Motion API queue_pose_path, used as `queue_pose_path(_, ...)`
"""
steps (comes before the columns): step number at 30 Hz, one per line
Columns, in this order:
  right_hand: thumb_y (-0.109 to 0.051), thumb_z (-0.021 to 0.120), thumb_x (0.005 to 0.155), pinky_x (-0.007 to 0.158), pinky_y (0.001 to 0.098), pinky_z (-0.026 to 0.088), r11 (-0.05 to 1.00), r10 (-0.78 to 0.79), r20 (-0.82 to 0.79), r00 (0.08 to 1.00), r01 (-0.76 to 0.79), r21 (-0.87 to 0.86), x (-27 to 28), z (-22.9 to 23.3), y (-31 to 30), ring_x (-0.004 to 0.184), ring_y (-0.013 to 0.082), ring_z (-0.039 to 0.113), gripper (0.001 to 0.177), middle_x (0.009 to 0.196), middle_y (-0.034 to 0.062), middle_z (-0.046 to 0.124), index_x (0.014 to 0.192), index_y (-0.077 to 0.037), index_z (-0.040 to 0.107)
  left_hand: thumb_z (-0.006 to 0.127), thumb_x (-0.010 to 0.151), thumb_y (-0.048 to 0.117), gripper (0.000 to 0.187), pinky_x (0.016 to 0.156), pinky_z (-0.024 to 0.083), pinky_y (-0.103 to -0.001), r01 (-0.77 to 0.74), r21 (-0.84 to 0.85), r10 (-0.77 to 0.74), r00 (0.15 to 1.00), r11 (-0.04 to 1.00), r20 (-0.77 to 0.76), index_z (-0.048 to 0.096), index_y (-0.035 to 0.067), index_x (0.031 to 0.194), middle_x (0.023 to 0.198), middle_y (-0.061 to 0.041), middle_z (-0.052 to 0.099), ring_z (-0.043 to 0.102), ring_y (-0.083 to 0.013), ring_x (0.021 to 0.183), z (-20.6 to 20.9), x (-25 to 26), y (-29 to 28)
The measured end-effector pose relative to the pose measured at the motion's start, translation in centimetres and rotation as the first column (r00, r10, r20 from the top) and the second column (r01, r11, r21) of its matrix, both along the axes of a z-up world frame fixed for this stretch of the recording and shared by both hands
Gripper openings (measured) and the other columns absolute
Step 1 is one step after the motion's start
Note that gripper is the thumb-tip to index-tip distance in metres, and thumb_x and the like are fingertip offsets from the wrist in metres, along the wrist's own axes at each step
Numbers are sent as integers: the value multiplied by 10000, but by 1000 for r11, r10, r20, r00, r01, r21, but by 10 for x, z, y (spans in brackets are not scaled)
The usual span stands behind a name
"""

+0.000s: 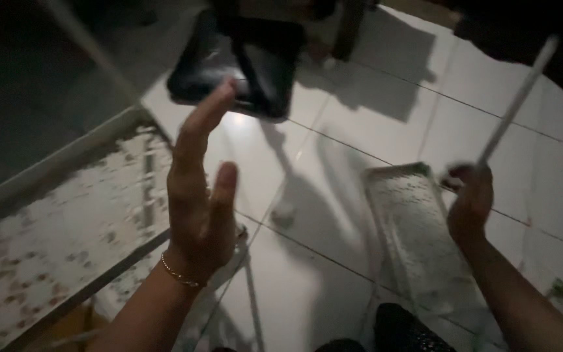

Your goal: The person assembles a white plastic shelving unit by inserting white poles into the corners of perforated trays and stacking the trays to form a multi-tier structure.

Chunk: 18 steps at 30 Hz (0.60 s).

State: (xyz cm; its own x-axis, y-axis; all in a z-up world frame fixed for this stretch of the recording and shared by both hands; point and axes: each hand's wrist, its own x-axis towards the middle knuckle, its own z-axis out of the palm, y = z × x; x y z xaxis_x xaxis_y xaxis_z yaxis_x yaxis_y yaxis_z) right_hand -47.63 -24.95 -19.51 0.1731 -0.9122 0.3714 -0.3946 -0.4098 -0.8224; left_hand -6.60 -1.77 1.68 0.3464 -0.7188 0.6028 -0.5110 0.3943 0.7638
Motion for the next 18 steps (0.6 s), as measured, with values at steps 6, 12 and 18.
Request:
queue_pose_path(6,-470,281,1136,983,436,596,693,610,522,595,-721,12,236,163,94,1138,286,653,460,1255,188,595,1204,-74,505,366,1138,665,708,1362,271,-463,-142,-61,121,956,988,-268,210,188,1638,1699,-106,282,305,-292,1594,45,29,52)
queue_pose_path(12,-376,293,1235,733,253,471,427,761,566,316,-902,-70,358,235,179,749,101,454,370,963,51,509,1162,-94,521,342,1097,755,777,1329,210,-519,-305,-8,298,934,952,-196,168,228,1640,1722,-99,244,283,-303,1616,72,58,123)
queue_pose_path(18,-326,317,1176,688,255,434,169,871,472,139,-985,-23,417,257,245,774,78,441,334,980,14,513,1232,-75,531,285,1139,702,708,1329,215,-486,-443,-11,440,892,896,-107,203,210,1642,1705,-86,247,258,-274,1620,78,82,195)
